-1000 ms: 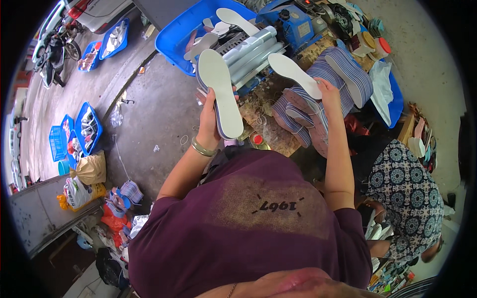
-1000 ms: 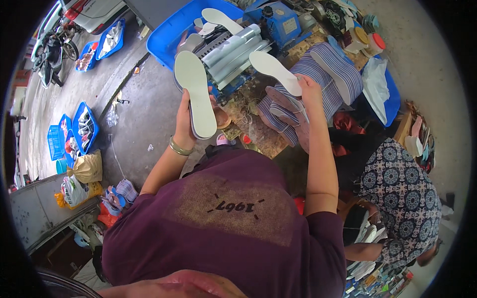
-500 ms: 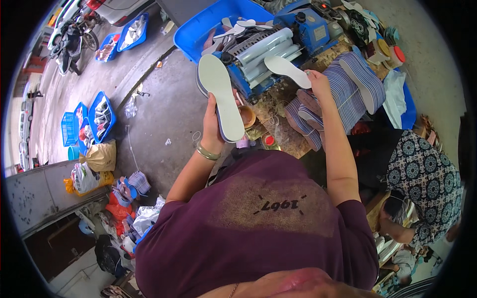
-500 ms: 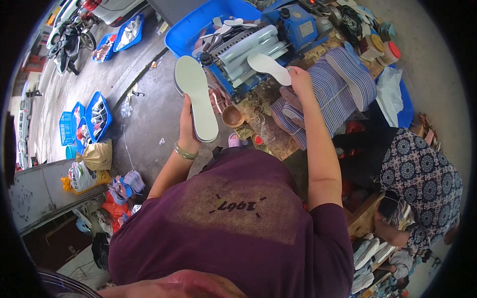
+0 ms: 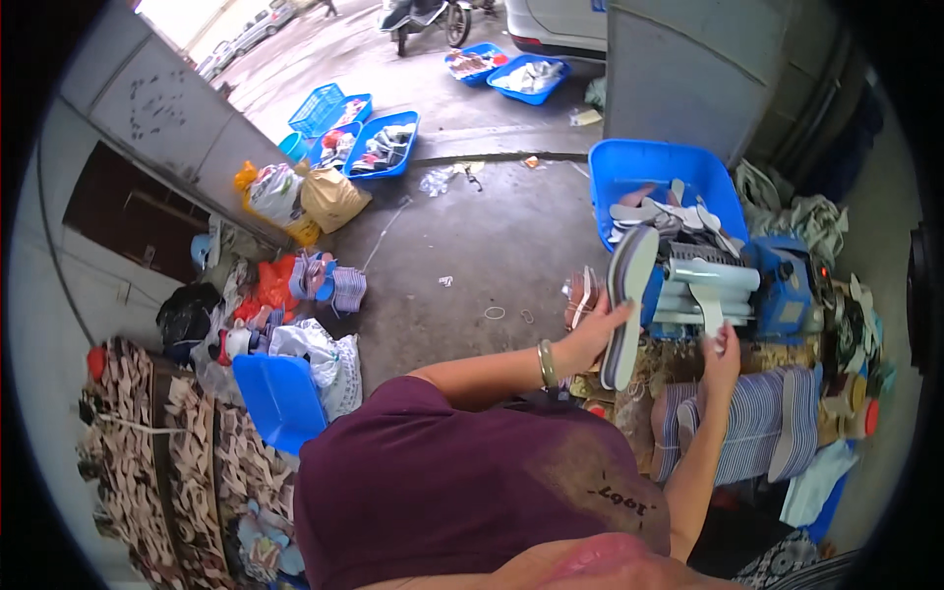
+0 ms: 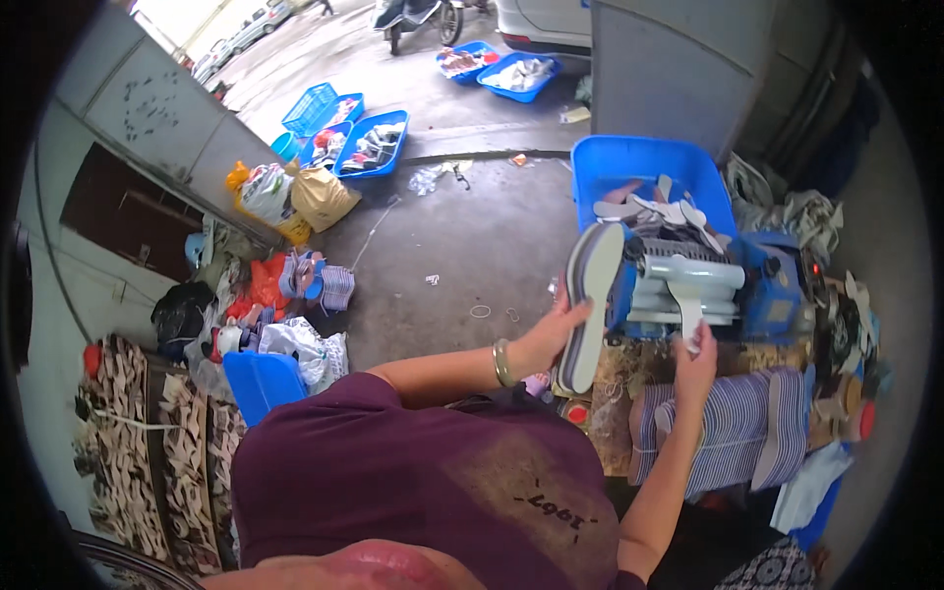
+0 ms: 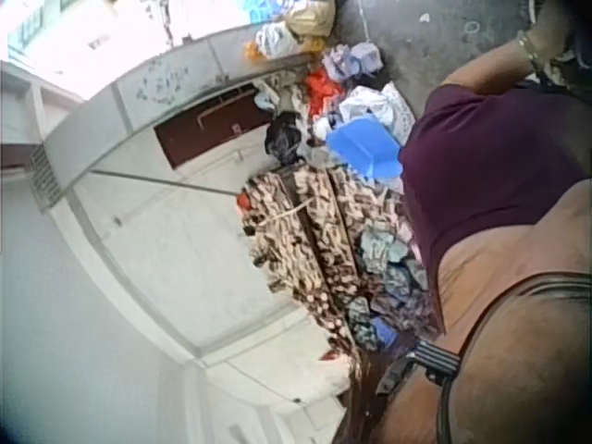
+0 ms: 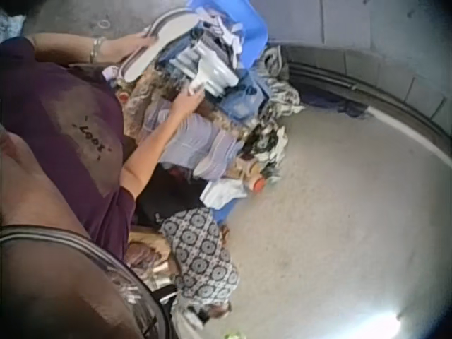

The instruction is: The person assembles slipper soles by hand, picking up white insoles and striped fabric uppers. They place the insole into a blue press machine and then press the fabric upper onto it. The finished slipper is placed into a blue bin. The process is repeated for multiple units.

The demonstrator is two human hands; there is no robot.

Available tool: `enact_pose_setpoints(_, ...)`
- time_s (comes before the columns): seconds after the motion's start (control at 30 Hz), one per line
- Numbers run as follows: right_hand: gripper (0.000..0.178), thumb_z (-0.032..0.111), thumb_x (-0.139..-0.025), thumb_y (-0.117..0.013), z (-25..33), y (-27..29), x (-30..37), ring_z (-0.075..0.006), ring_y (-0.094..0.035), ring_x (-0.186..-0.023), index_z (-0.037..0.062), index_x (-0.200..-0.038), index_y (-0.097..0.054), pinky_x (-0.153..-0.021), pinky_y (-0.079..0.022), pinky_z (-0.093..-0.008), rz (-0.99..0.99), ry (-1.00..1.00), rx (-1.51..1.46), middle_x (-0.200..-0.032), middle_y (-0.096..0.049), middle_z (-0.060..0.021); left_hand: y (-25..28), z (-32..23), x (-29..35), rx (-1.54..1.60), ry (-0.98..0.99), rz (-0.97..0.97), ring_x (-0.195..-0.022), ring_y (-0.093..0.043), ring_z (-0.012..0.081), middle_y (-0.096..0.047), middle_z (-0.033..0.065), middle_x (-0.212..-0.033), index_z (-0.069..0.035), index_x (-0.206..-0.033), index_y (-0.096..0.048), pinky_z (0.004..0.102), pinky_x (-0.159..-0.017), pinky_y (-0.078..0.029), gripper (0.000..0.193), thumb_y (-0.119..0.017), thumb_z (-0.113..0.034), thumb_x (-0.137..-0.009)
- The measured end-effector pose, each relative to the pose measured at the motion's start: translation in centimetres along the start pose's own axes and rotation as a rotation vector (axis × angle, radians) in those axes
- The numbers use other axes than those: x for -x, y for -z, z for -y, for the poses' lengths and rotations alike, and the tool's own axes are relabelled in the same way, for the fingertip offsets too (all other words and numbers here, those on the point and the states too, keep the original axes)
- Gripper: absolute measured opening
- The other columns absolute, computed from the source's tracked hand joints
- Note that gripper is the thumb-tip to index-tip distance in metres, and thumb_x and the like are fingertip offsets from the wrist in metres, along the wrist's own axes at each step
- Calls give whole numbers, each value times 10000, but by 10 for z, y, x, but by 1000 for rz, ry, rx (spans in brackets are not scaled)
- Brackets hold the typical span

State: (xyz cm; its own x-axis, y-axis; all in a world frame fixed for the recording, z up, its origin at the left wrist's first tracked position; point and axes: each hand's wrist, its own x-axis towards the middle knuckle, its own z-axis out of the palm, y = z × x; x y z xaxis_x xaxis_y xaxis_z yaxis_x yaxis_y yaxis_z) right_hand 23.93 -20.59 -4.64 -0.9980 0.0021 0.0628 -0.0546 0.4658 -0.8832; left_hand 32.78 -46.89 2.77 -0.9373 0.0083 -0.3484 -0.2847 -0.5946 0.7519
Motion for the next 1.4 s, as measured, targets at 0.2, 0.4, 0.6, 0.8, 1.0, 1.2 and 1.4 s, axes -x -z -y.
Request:
enact_pose_setpoints(0.2,823,44,-753,-663,112,-26,87,-221,-607,-977,98,-1467,-258,-797,-507,-324,571,-80,-303,-1207,-544,-172,-10,25,-8,-62,-188,164,-1077,-477,138,-462,34,-1245,-162,-1482,-167,326,-890,-470,719,-613,-174,-917)
enact_pose_setpoints(0.4,851,44,-738,-694,94,-17,91,-188,-616,-955,106,-1473,-271,-789,-510,-305,611,-68,-304,-1141,-593,-137,-6,31,-23,-328,-388,316,-1288,-350,171,-301,69,-1463,-136,-1494,-159,304,-1068,-307,756,-609,-101,-888)
enact_pose_setpoints(0.6,627,59,-735,-660,30,40,56,-272,-549,-1108,36,-1334,-476,-931,-422,-372,229,128,-68,-1204,-570,-159,25,29,-53,-209,-65,156,-854,-610,188,-596,116,-1067,-78,-1272,-430,306,-760,-518,369,-524,-110,-917)
enact_pose_setpoints(0.8,363,184,-810,-602,-2,107,13,-352,-589,-989,138,-1170,-609,-829,-459,-481,-7,-77,990,-1022,-620,-144,4,8,-25,16,89,178,-769,-608,191,-608,114,-929,-7,-1090,-526,318,-697,-520,398,-336,-337,-976)
enact_pose_setpoints(1.0,333,173,-820,-548,-18,110,-11,-324,-601,-981,146,-1140,-639,-789,-451,-529,29,-112,1249,-1010,-627,-129,-7,23,-16,77,245,205,-908,-621,228,-616,145,-1048,-11,-1217,-472,353,-782,-528,415,-313,-303,-969)
enact_pose_setpoints(1.2,282,167,-814,-546,-27,89,-38,-331,-602,-989,106,-1067,-657,-809,-443,-519,31,-146,1209,-1024,-630,-136,-12,29,-13,119,219,286,-1012,-615,268,-582,147,-1153,-42,-1302,-388,430,-862,-533,364,-420,-165,-961)
enact_pose_setpoints(1.4,271,190,-816,-526,-56,63,-64,-336,-579,-979,71,-1016,-664,-796,-422,-512,-95,-103,1162,-1054,-618,-142,-2,52,-31,83,217,169,-1026,-611,254,-567,102,-1173,-64,-1287,-399,429,-855,-541,364,-497,-73,-937)
